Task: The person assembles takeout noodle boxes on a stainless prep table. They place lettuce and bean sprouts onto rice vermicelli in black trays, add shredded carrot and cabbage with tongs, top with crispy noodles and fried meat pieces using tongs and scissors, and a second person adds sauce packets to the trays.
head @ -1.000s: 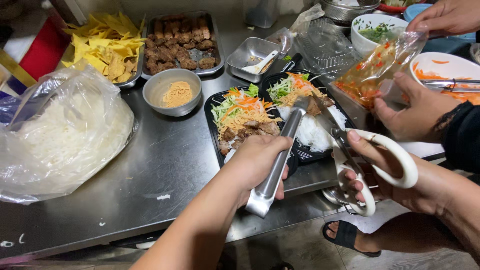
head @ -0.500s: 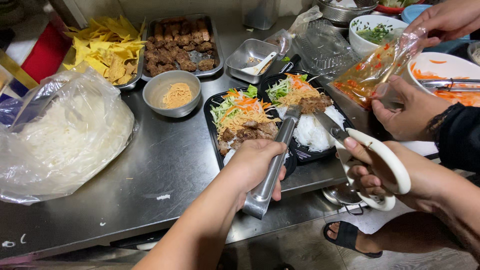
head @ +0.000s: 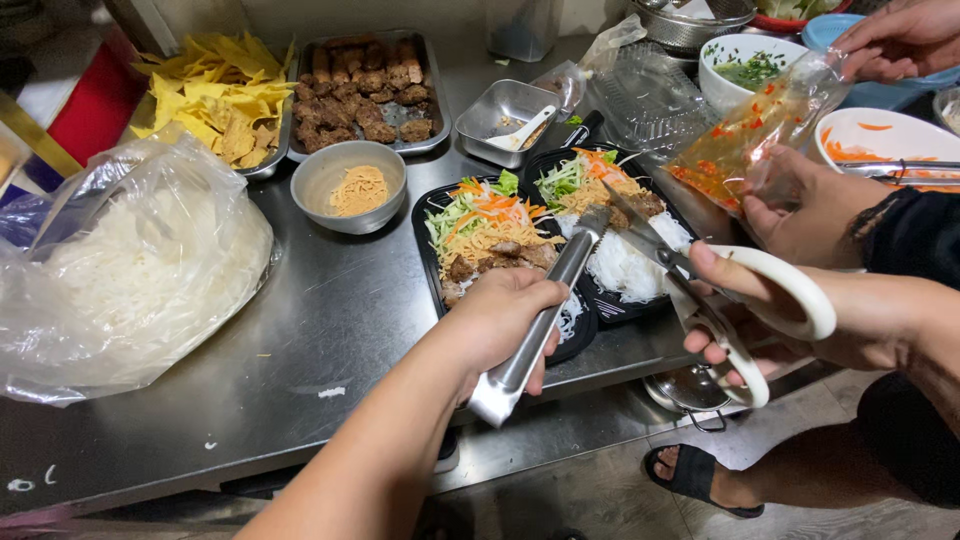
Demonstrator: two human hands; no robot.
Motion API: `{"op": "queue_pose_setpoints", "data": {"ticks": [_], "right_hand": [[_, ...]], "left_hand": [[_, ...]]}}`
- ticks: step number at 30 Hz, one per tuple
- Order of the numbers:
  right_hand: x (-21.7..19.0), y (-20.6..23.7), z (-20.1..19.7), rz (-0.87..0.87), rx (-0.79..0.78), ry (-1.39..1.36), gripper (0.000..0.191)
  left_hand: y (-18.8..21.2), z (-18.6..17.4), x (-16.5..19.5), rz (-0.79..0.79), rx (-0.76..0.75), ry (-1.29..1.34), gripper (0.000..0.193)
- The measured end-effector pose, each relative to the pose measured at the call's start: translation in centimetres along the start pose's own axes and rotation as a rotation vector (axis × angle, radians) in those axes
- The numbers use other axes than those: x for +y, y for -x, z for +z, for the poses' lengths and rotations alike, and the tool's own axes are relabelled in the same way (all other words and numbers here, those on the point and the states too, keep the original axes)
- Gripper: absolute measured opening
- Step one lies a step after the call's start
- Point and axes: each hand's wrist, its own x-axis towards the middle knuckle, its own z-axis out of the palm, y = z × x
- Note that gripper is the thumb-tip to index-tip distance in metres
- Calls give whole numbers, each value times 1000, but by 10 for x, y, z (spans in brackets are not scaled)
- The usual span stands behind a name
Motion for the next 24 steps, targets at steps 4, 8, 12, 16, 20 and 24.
{"op": "queue_pose_setpoints", "data": {"ticks": [4, 8, 12, 16, 20, 24], "right_hand": [[4, -17, -1, -56, -32, 71, 59], [10, -22, 4, -163, 42, 133, 59], [20, -14, -7, -201, 3, 117, 63], [39, -17, -41, -130, -119, -55, 61], [64, -31, -73, -205, -194, -51, 54], [64, -24, -87, -176, -145, 151, 43]], "left_hand": [[-6, -8, 5, -18, 37, -139, 28], [-13, -5, 9, 109, 212, -512, 32], [-6, 5, 14, 283, 366, -969, 37], [12, 19, 23, 152, 406, -1039, 38], [26, 24, 34, 147, 409, -1049, 37], [29, 21, 39, 154, 400, -1057, 35]]}}
